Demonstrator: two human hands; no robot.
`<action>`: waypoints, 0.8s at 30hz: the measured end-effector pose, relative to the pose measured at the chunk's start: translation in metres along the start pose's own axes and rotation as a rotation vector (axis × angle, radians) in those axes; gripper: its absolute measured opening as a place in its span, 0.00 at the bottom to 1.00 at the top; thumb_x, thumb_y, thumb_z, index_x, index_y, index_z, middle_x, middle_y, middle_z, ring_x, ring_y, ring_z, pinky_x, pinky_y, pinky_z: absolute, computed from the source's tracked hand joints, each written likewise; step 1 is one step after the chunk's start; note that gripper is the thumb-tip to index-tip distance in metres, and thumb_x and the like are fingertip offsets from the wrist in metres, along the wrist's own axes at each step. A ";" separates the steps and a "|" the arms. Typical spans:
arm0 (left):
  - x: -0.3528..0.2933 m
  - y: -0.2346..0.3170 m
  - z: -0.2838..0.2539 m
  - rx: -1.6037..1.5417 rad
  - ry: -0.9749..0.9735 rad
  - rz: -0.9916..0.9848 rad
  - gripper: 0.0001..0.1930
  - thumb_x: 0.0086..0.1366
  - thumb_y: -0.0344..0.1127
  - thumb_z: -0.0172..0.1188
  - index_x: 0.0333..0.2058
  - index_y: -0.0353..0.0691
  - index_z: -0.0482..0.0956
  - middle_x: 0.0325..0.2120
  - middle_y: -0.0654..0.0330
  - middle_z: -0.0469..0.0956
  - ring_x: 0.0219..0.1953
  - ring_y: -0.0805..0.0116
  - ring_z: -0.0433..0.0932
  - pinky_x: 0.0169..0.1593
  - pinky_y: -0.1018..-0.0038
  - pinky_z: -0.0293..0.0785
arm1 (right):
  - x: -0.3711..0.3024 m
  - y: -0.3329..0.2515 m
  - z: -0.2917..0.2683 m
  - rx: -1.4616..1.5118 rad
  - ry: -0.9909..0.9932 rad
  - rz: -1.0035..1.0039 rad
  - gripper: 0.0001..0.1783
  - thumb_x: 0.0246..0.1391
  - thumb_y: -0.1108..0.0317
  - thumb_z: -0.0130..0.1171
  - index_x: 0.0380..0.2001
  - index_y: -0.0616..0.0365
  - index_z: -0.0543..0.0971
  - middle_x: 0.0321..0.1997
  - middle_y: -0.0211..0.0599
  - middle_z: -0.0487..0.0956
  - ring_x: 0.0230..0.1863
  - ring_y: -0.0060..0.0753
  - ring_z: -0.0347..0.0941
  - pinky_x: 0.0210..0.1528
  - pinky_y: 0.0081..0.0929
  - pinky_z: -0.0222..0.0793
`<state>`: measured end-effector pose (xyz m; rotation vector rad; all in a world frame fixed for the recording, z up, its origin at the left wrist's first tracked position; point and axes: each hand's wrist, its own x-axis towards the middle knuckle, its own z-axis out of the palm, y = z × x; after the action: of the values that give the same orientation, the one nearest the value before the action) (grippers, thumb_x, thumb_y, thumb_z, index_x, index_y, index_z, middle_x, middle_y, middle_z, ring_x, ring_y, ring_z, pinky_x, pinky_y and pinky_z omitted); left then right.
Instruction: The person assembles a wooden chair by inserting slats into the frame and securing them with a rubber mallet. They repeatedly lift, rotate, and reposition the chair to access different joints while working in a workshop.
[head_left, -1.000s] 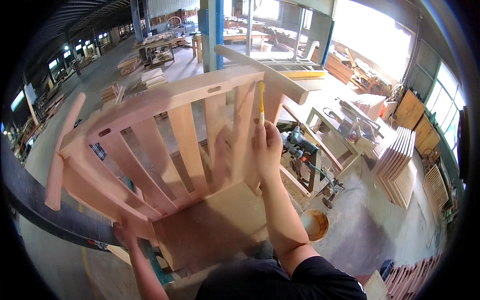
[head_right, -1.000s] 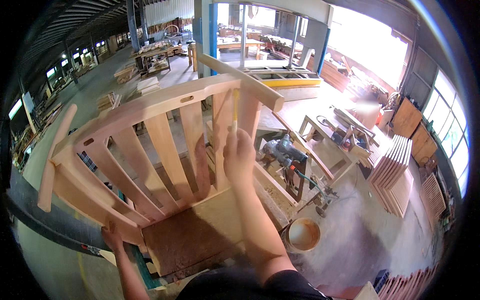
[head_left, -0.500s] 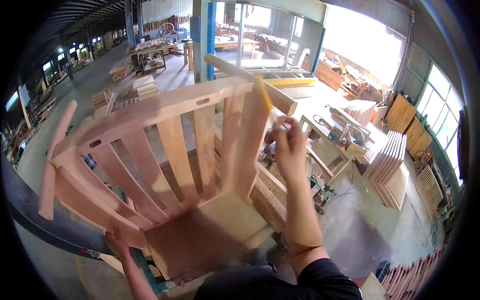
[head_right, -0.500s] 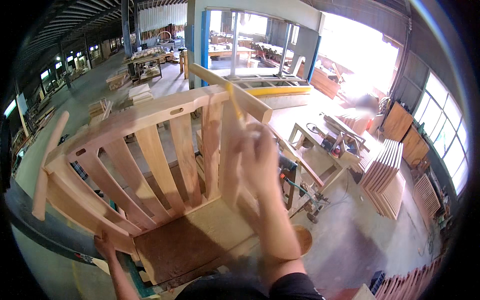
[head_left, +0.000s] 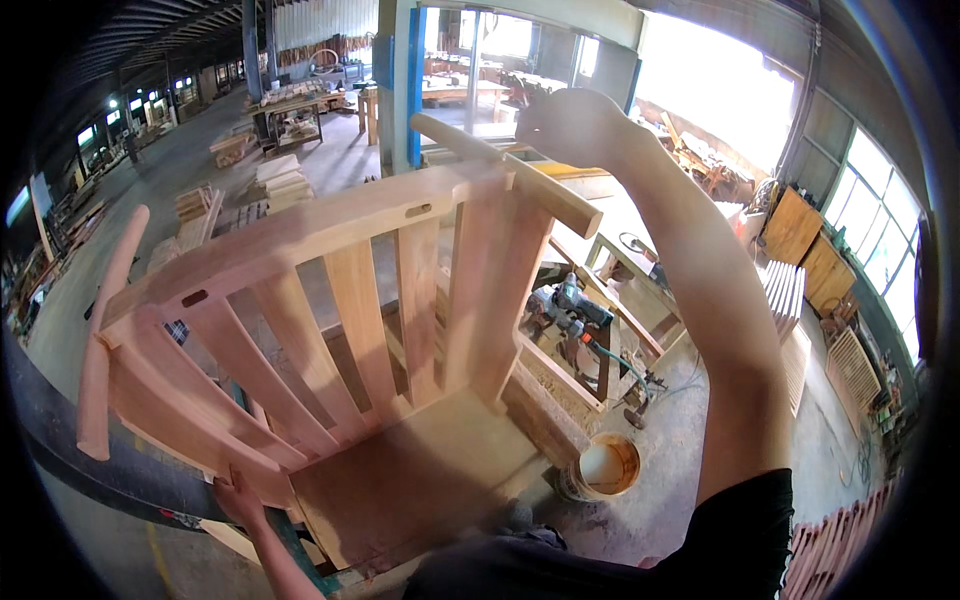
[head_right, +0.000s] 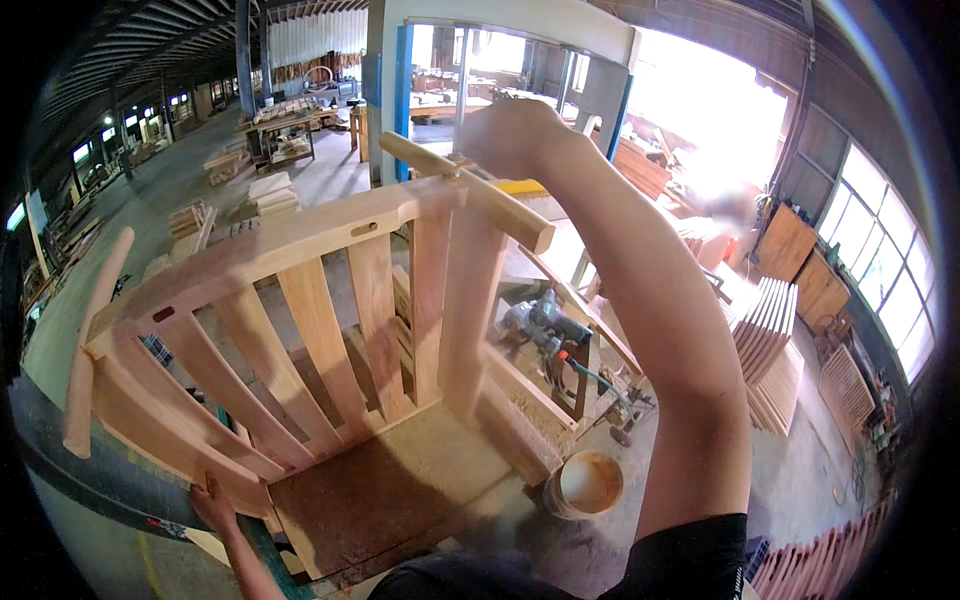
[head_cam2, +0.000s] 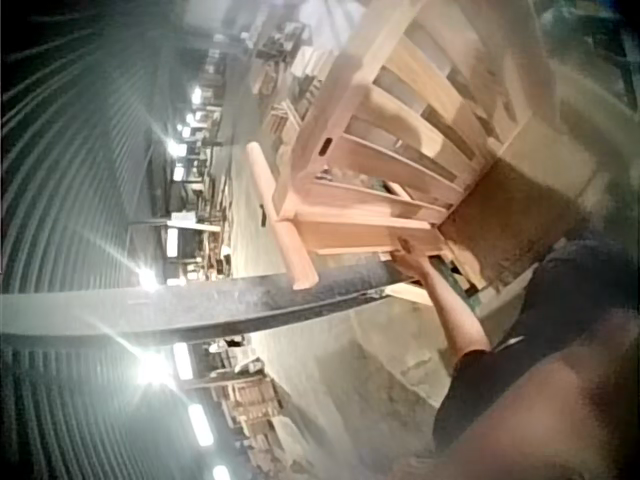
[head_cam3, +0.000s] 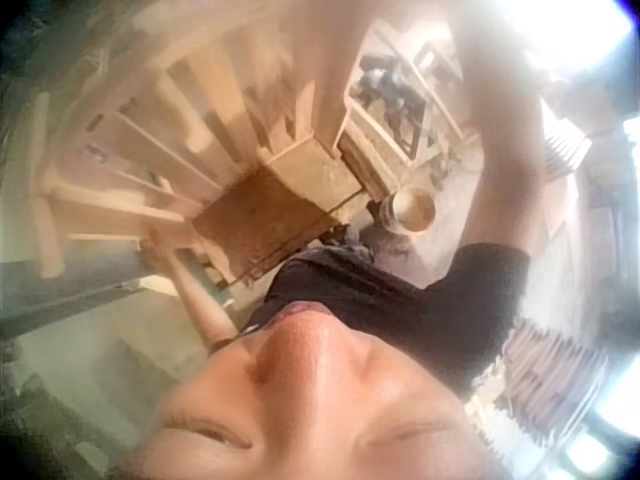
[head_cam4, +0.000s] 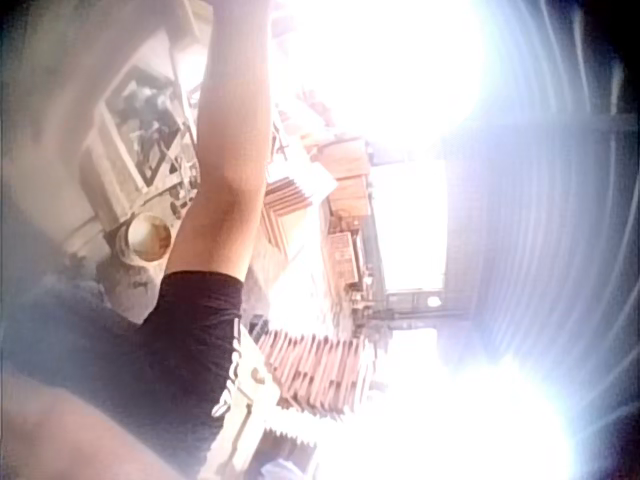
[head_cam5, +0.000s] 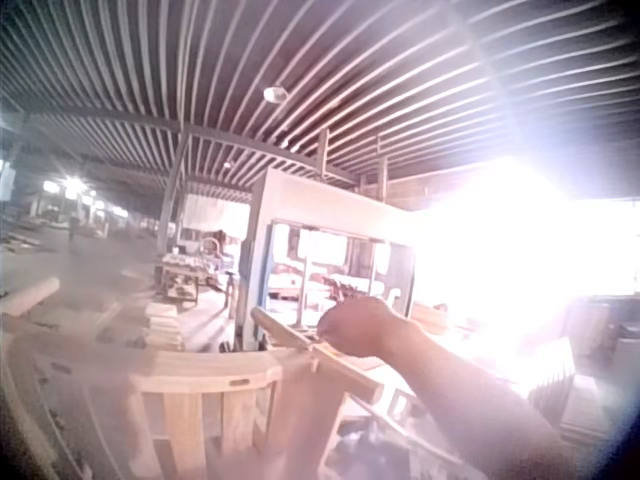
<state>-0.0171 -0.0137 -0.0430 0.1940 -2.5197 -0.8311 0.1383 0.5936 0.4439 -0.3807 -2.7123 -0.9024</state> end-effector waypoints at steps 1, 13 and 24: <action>0.000 0.001 0.000 -0.008 -0.024 0.003 0.29 0.71 0.54 0.55 0.37 0.23 0.74 0.34 0.34 0.75 0.38 0.32 0.74 0.42 0.49 0.71 | 0.002 -0.002 0.000 -0.028 -0.013 -0.016 0.12 0.63 0.56 0.53 0.40 0.42 0.84 0.43 0.30 0.84 0.45 0.39 0.79 0.49 0.37 0.76; 0.001 -0.021 0.011 0.037 0.036 0.018 0.31 0.70 0.56 0.56 0.35 0.23 0.77 0.33 0.31 0.75 0.40 0.30 0.74 0.44 0.48 0.71 | 0.041 -0.012 -0.071 -0.067 -0.144 -0.228 0.14 0.54 0.56 0.58 0.28 0.56 0.84 0.24 0.37 0.81 0.27 0.37 0.76 0.36 0.33 0.73; 0.007 0.003 -0.014 0.011 -0.037 0.135 0.26 0.66 0.51 0.63 0.40 0.25 0.81 0.35 0.35 0.81 0.40 0.35 0.80 0.43 0.52 0.74 | -0.085 0.048 -0.001 0.150 0.100 -0.074 0.15 0.61 0.61 0.54 0.39 0.60 0.84 0.32 0.38 0.78 0.32 0.29 0.72 0.35 0.32 0.68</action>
<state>-0.0161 -0.0202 -0.0285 0.0112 -2.5400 -0.7740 0.2331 0.6160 0.4435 -0.2002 -2.6945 -0.7106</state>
